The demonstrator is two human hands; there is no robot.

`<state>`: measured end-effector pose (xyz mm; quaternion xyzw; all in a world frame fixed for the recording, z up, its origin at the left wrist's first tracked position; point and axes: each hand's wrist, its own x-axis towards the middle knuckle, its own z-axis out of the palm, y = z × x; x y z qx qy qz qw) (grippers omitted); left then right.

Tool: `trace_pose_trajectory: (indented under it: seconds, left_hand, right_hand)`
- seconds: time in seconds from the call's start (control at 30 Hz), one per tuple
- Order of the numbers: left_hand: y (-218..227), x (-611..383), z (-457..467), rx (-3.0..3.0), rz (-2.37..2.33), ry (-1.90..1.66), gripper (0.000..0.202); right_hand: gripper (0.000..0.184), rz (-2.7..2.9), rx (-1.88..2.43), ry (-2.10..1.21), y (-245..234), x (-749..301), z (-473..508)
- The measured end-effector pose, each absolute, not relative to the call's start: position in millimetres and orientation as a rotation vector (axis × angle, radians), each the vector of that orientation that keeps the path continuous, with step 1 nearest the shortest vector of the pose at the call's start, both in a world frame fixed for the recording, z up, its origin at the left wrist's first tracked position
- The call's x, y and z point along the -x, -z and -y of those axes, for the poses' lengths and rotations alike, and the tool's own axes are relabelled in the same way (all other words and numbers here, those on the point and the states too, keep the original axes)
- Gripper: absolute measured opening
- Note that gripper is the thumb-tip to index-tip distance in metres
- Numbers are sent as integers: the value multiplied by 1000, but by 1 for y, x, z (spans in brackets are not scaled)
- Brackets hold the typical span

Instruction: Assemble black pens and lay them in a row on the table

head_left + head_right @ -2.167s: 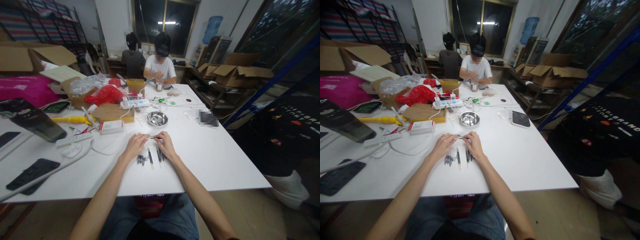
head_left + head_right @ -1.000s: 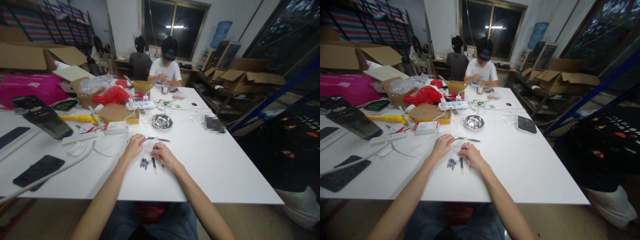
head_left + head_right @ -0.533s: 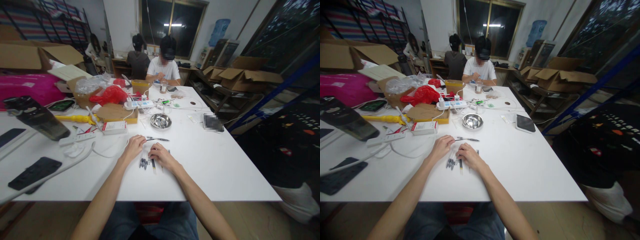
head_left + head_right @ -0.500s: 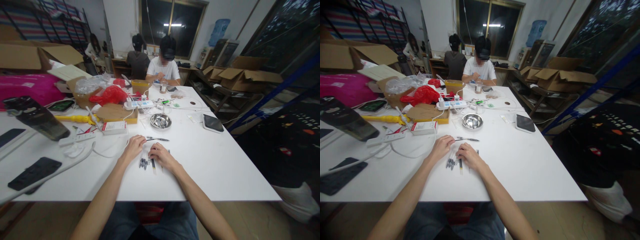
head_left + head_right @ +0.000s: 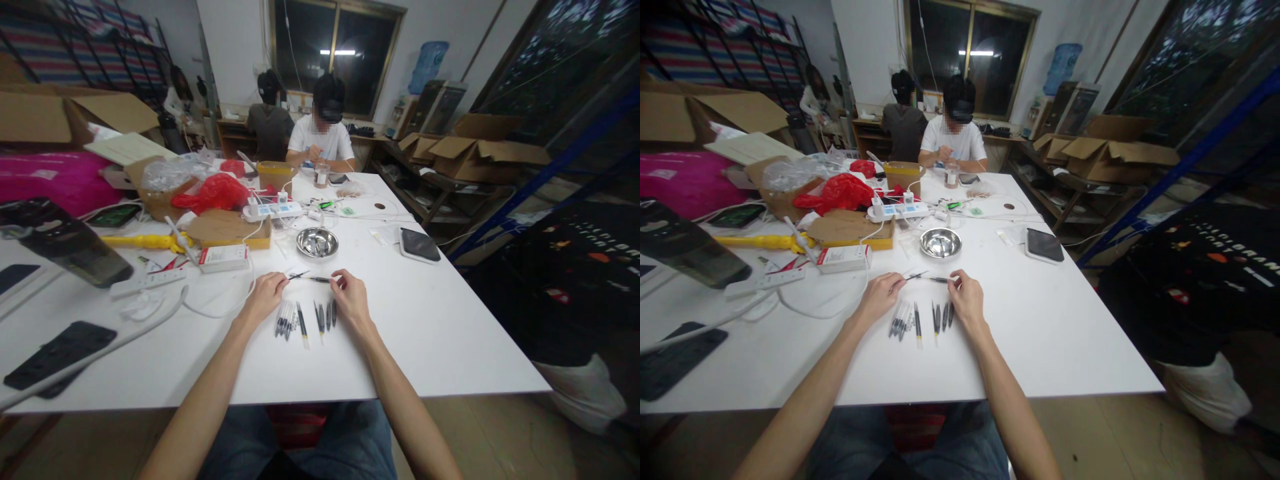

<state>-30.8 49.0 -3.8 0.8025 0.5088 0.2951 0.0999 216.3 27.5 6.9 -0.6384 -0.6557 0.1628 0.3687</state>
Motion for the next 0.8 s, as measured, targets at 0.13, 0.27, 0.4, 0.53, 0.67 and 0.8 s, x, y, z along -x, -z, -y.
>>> trace_pose_trajectory:
  seconds: [0.13,0.27,0.4,0.53,0.67,0.8]
  left_hand:
    - [4,30,-49,-2382,-1473,-898,23]
    - [5,28,-49,-2426,-1424,-919,23]
    - [3,26,-47,-2441,-1396,-925,24]
    - [-2,22,-43,-2362,-1369,-953,23]
    - [-7,16,-39,-2255,-1286,-975,22]
    - [-8,13,-37,-2213,-1275,-941,23]
  right_hand:
    - [15,1796,1869,-427,-2,-227,-17]
    - [15,1884,1934,-328,2,-229,-3]
    - [17,1895,1925,-274,2,-229,3]
    - [26,1718,1756,-364,-6,-225,-2]
    - [42,1531,1274,-874,-22,-209,-20]
    - [41,1343,975,-1237,-25,-186,-43]
